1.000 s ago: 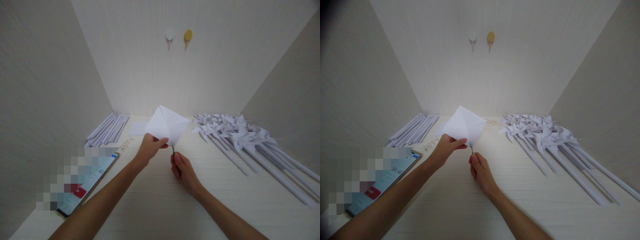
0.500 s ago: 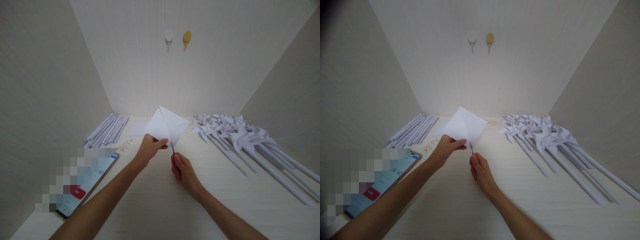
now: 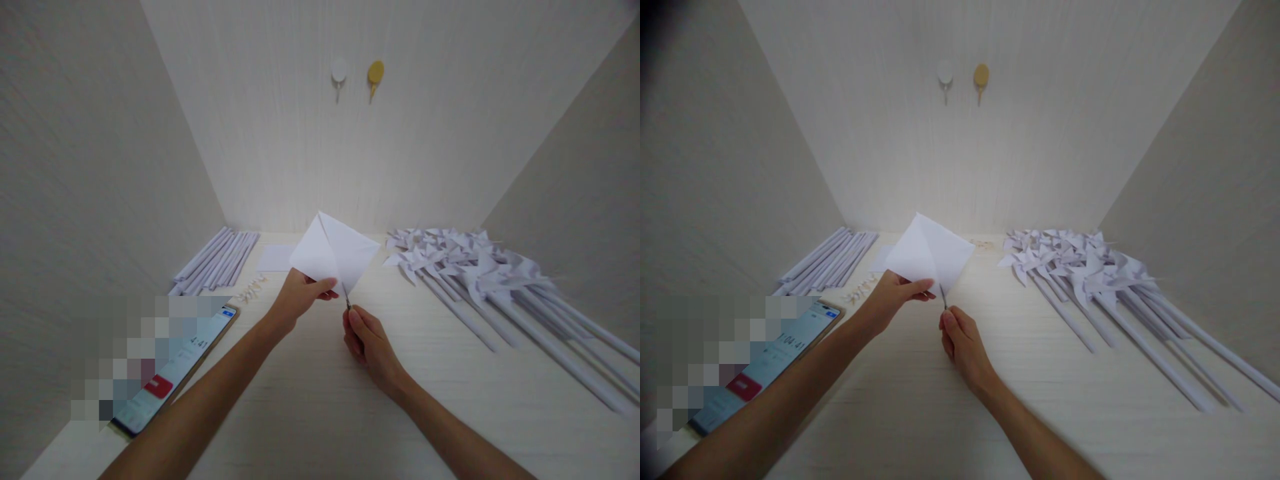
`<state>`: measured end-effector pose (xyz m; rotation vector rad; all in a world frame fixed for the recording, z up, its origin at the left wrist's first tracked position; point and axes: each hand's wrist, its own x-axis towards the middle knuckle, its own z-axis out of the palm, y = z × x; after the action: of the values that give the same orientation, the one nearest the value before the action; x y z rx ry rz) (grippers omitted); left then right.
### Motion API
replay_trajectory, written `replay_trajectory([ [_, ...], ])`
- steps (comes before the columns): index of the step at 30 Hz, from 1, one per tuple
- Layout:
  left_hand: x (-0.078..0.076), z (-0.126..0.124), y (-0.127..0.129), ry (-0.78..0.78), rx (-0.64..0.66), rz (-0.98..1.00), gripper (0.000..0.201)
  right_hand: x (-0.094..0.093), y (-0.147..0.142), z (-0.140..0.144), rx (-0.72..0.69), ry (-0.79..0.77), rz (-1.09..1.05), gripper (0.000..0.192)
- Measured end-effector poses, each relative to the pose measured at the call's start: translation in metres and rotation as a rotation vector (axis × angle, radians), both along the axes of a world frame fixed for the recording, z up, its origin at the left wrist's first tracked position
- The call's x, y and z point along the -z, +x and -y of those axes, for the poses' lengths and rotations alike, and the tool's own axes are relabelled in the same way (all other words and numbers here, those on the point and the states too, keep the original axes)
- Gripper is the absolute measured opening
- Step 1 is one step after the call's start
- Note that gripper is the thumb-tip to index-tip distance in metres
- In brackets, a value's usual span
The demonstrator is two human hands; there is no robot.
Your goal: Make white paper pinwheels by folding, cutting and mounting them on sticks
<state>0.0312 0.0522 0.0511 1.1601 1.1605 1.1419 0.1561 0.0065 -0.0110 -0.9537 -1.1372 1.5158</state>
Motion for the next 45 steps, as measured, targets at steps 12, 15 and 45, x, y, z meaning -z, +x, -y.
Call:
replay_trajectory([
  [12, 0.0015, 0.0039, 0.0048, -0.061, 0.146, -0.049, 0.004, 0.0012, 0.0003, -0.0020, 0.003, -0.012, -0.062, 0.036],
  [15, 0.0026, 0.0046, 0.0051, -0.073, 0.159, -0.034, 0.005, 0.0025, 0.0004, -0.0023, 0.018, -0.002, -0.074, 0.035],
  [45, 0.0057, 0.0036, 0.0050, -0.114, 0.165, -0.001, 0.008, 0.0004, 0.0003, -0.0027, 0.027, -0.035, -0.115, 0.037],
])
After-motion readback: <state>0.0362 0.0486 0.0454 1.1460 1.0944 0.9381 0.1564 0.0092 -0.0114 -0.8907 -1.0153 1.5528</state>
